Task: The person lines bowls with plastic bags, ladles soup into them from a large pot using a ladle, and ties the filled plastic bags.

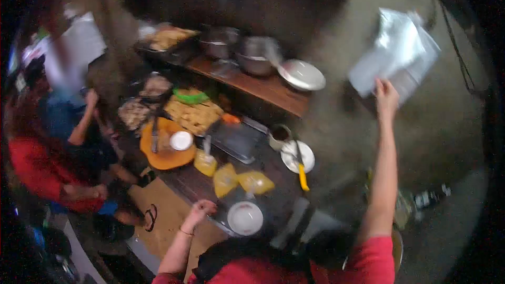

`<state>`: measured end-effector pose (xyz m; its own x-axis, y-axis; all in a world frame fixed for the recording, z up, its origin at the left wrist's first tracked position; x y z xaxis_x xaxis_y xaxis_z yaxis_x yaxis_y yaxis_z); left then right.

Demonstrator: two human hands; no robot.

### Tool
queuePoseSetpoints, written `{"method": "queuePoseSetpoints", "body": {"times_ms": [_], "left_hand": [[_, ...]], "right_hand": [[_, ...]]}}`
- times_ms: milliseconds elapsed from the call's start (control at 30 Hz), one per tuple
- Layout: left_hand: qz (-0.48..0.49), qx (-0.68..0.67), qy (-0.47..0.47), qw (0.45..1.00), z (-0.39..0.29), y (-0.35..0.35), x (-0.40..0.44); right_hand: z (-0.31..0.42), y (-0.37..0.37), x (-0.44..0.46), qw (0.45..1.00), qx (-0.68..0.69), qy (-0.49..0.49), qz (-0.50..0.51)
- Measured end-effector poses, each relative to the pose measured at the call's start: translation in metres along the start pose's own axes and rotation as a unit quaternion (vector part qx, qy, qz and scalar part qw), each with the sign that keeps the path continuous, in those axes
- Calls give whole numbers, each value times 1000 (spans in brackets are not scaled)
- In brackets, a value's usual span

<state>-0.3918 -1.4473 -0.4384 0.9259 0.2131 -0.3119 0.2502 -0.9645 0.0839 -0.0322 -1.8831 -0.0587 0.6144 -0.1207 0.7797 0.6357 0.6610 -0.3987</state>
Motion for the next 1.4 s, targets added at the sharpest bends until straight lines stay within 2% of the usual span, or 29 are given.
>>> {"method": "queuePoseSetpoints", "body": {"times_ms": [67, 100, 167, 267, 367, 433, 567, 600, 633, 667, 733, 767, 800, 833, 867, 900, 933, 967, 1000, 1033, 1067, 1100, 1133, 1167, 1233, 1267, 1333, 1367, 1400], "left_hand": [[-6, -30, -15, 999, -19, 7, 3], [-12, -40, -2, 999, -25, 8, 4], [17, -31, -11, 999, -37, 14, 9], [35, -25, -21, 999, -33, 21, 9], [36, -27, -44, 998, -34, 25, 10], [47, -60, -44, 996, -27, 22, 14], [43, -38, -58, 997, -45, 27, 18], [55, -31, -37, 997, -47, 28, 23], [62, -25, -15, 998, -51, 28, 28], [52, 8, -39, 998, -72, 41, 24], [82, 30, 27, 996, -98, 65, 28], [92, 50, 1, 995, -124, 82, 22], [119, 67, 26, 990, -121, 92, 33], [173, 128, 152, 964, -117, 100, 50], [163, 85, 190, 965, -136, 121, 44], [196, 26, 227, 954, -147, 140, 46], [214, -62, 199, 954, -157, 156, 43], [189, -44, 197, 961, -166, 174, 41], [161, -3, 231, 960, -178, 184, 32], [143, 39, 261, 954, -185, 192, 25], [133, 39, 262, 955, -180, 191, 25], [177, 58, 212, 959, -168, 191, 29], [223, 75, 159, 959, -153, 192, 34], [220, 70, 156, 960, -134, 189, 43], [228, -19, 202, 952, -97, 181, 53], [199, 52, 196, 959, -103, 169, 40], [129, 26, 92, 987, -100, 149, 24], [9, 120, 135, 984, -126, 127, -5], [52, -29, 296, 953, -82, 109, 24]], "right_hand": [[7, -8, -4, 997, -60, -8, 39], [5, -6, -3, 997, -56, -47, -2], [6, -8, -2, 996, 2, -84, 11], [19, -32, 4, 996, -34, -78, 28], [25, -43, 14, 994, 14, -95, 53], [27, -50, 16, 990, -54, -123, 44], [32, -54, 15, 979, -117, -158, 52], [31, -52, 14, 979, -116, -161, 53], [28, -46, 13, 965, -160, -204, 46], [28, -40, 12, 948, -198, -246, 38], [34, -37, 3, 945, -173, -266, 75], [41, -32, -6, 930, -213, -278, 111], [40, -21, -17, 922, -187, -307, 143], [38, -6, -34, 906, -164, -363, 140], [55, 4, -56, 925, -114, -187, 310], [77, 17, -93, 933, 59, 7, 354], [105, 20, -126, 883, 63, -61, 461], [108, 33, -166, 817, -51, -320, 477], [115, 35, -206, 785, -9, -263, 561], [137, 31, -236, 752, 41, -355, 553], [148, 30, -258, 726, 88, -396, 556], [153, 32, -279, 697, 132, -432, 557], [144, 43, -305, 704, 128, -409, 566], [135, 53, -327, 709, 125, -385, 577], [139, 55, -353, 719, 149, -367, 571], [146, 52, -363, 732, 174, -349, 559], [167, 31, -373, 713, 159, -353, 585], [185, 17, -374, 707, 131, -350, 600], [193, 0, -364, 662, 161, -352, 641]]}}
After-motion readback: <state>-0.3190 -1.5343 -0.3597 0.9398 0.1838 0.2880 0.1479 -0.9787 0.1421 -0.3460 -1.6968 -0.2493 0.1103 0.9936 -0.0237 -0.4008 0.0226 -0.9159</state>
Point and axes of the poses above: each hand's wrist, its own x-axis towards the middle knuckle, its own y-axis out of the palm, z = x × y, the point moved 2 cm from there along x, towards the middle knuckle, and after that the axes turned 3 degrees about -x, right-handed, at the moved point
